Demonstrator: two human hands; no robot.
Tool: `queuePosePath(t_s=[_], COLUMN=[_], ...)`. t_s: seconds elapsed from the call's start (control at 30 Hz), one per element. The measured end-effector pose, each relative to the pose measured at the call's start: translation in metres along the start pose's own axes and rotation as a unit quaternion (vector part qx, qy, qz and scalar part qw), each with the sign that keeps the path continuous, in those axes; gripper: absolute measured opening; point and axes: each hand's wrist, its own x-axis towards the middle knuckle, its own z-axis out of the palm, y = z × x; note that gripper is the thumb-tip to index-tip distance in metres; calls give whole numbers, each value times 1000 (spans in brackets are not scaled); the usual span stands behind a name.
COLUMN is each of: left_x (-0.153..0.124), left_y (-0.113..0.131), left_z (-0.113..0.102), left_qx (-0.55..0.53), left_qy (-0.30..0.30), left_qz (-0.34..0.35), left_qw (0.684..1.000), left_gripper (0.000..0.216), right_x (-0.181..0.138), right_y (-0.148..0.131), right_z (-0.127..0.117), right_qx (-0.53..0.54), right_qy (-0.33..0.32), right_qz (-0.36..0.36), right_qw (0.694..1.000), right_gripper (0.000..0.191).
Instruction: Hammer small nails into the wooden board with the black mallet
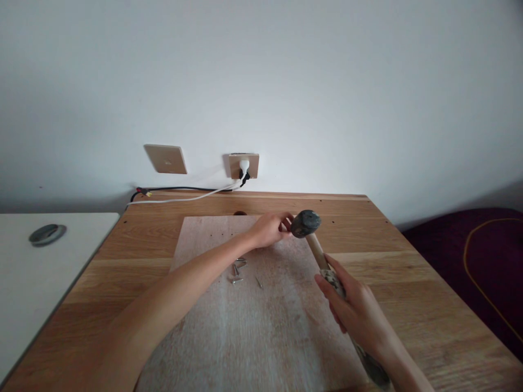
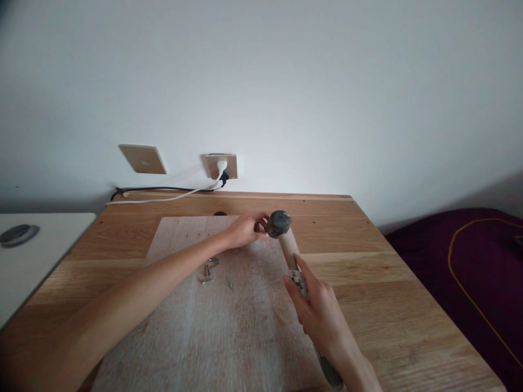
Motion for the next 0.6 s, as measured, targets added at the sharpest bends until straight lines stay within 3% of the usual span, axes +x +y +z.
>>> queuePosePath(t_s=[0.4,0.6], left_x=[1,0], left_y=[-4,-4], left_z=[2,2], left_qx=[-26,-27], left_qy=[2,3], left_qz=[8,1], left_qw=[1000,1000], left_gripper=[33,33], right_x=[3,0], right_y=[-1,0], right_z=[3,1], right_qx=[-28,-26], right_qy=[22,4], right_qz=[-5,4], right_qw=[999,1000], right_gripper=[77,78])
